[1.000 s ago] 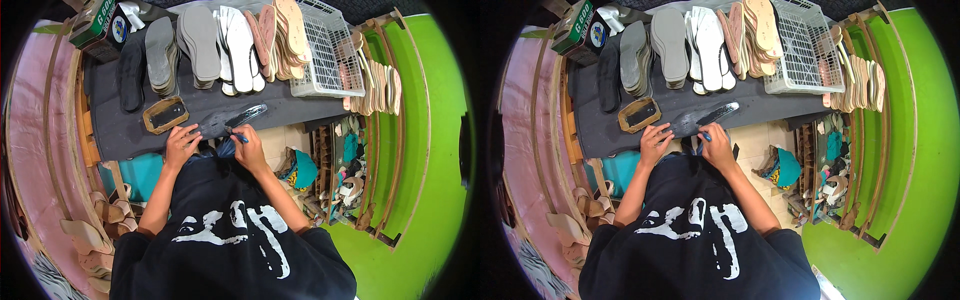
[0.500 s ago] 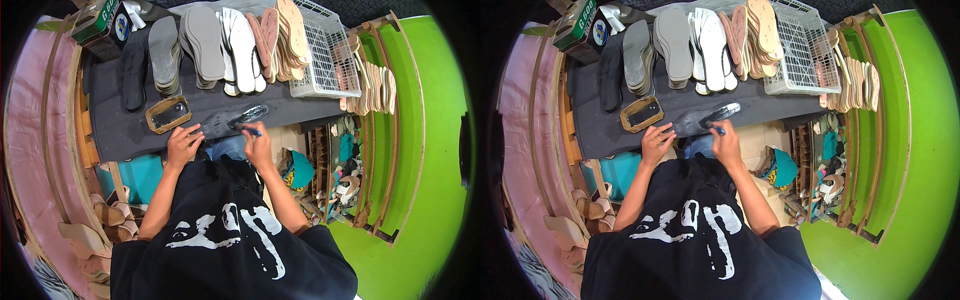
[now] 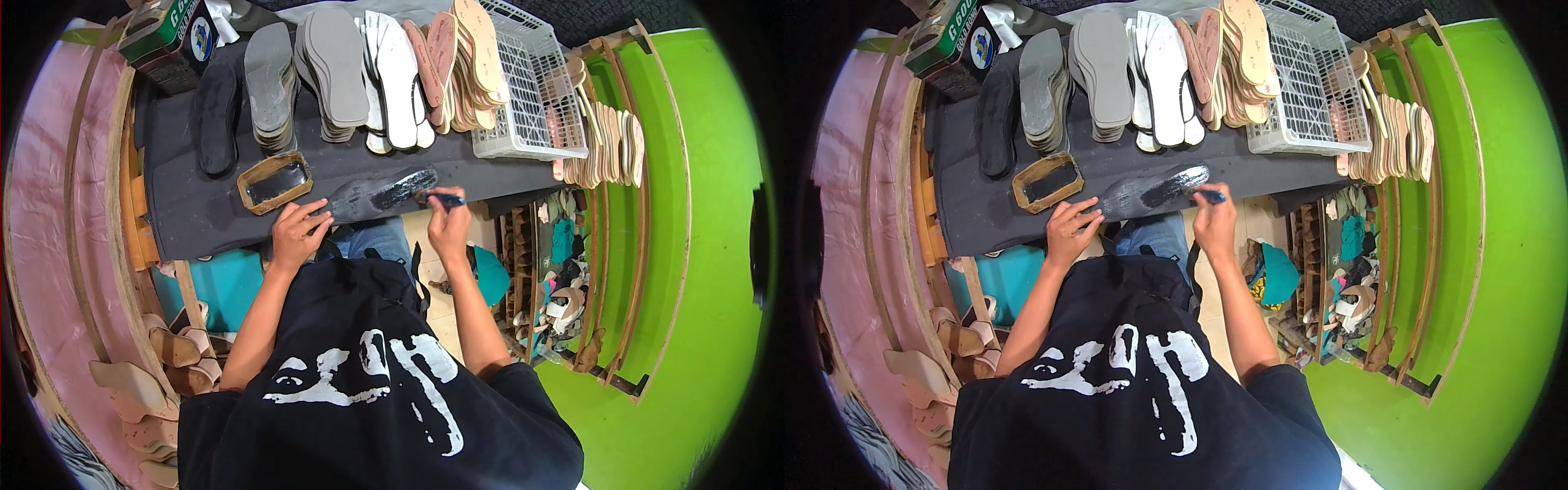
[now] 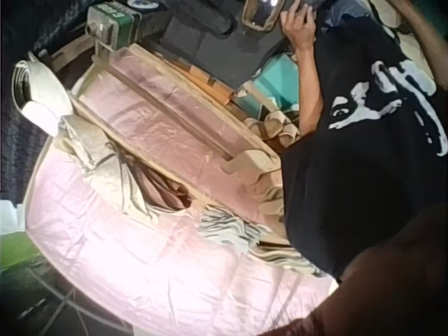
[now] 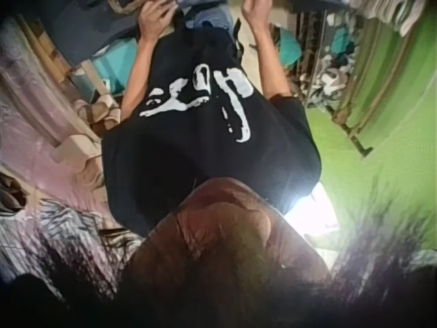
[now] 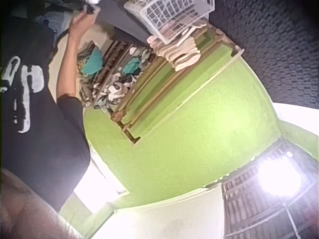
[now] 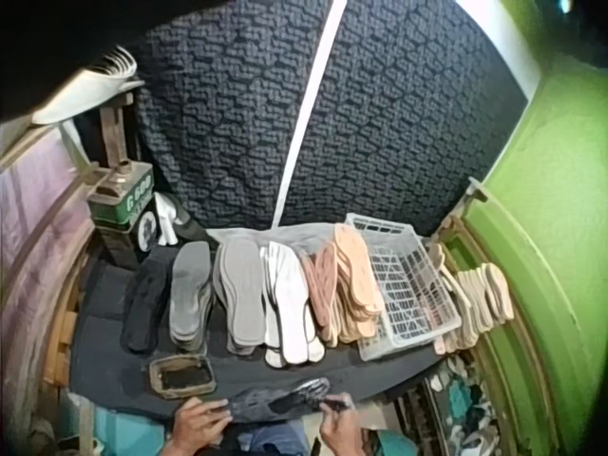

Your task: The recorder applies glue to shoe soles using a brush.

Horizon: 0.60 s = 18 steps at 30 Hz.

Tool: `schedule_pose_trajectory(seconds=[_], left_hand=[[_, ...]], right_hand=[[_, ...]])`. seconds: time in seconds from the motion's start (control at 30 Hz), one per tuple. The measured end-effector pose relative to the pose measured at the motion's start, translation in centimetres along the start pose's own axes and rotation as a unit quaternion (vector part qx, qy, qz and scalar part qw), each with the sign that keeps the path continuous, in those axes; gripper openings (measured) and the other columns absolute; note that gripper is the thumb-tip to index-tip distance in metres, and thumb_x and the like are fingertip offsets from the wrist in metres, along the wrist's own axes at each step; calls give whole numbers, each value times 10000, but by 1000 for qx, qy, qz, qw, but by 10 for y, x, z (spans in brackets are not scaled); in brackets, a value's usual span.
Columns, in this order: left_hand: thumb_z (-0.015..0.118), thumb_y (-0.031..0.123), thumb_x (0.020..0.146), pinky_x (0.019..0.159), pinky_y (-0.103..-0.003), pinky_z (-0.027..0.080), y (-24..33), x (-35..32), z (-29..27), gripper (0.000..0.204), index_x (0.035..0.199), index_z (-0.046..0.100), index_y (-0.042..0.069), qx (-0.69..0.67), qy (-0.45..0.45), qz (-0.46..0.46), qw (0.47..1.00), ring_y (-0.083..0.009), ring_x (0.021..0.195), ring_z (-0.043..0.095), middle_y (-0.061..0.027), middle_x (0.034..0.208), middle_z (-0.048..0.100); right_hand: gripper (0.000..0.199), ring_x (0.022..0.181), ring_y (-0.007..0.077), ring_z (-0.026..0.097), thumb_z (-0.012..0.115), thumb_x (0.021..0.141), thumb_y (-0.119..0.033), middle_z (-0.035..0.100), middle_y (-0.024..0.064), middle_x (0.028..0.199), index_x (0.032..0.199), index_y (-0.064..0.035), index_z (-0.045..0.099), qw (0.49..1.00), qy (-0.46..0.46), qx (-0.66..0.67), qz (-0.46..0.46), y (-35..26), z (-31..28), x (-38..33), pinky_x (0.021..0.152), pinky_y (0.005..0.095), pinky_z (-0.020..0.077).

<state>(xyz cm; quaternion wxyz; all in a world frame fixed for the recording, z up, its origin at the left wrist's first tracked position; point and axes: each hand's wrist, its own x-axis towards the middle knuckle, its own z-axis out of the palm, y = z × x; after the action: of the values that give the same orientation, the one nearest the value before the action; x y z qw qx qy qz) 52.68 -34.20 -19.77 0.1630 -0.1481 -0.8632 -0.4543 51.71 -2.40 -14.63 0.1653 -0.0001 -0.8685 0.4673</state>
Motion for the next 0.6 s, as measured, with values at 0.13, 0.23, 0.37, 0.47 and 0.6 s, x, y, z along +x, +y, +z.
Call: schedule_pose_trajectory(seconds=[0.13, 0.23, 0.37, 0.47, 0.6], left_hand=[[919, 113, 804, 745, -326, 566, -1, -2, -1, 165, 963, 877, 108, 1, -7, -6, 1000, -191, 783, 640, -13, 1187, 826], [920, 115, 804, 750, -331, 569, 0, -1, -2, 167, 965, 877, 107, 2, -13, -2, 1000, -193, 787, 647, -15, 1189, 826], [919, 113, 804, 752, -331, 570, 0, 0, -2, 166, 964, 878, 104, 0, -14, -2, 1000, -194, 786, 649, -14, 1192, 826], [918, 131, 805, 743, -325, 579, -1, 0, -1, 158, 958, 880, 115, 1, -5, -2, 1000, -182, 767, 640, 8, 1180, 826], [923, 120, 799, 749, -332, 569, -2, -1, -1, 170, 963, 878, 107, 3, -1, -1, 1000, -193, 776, 647, -14, 1194, 826]], right_hand=[[107, 903, 312, 769, 672, 992, 61, 753, 180, 959, 1091, 34, 641, 1000, 14, 13, 22, 15, -8, 14, 838, 385, 589], [111, 894, 302, 766, 681, 998, 48, 750, 177, 959, 1097, 35, 633, 997, 53, 30, 41, 29, -14, 45, 831, 380, 591], [119, 877, 372, 746, 690, 985, 33, 727, 196, 957, 1087, 33, 630, 997, 61, -56, -11, 26, -5, 71, 801, 410, 580], [125, 883, 415, 725, 692, 974, 26, 715, 211, 961, 1082, 31, 627, 994, 53, -83, -36, 3, 7, 72, 801, 440, 568], [131, 903, 446, 724, 690, 962, 27, 718, 234, 958, 1079, 22, 632, 999, -17, -52, 1, -12, 14, 65, 812, 465, 567]])
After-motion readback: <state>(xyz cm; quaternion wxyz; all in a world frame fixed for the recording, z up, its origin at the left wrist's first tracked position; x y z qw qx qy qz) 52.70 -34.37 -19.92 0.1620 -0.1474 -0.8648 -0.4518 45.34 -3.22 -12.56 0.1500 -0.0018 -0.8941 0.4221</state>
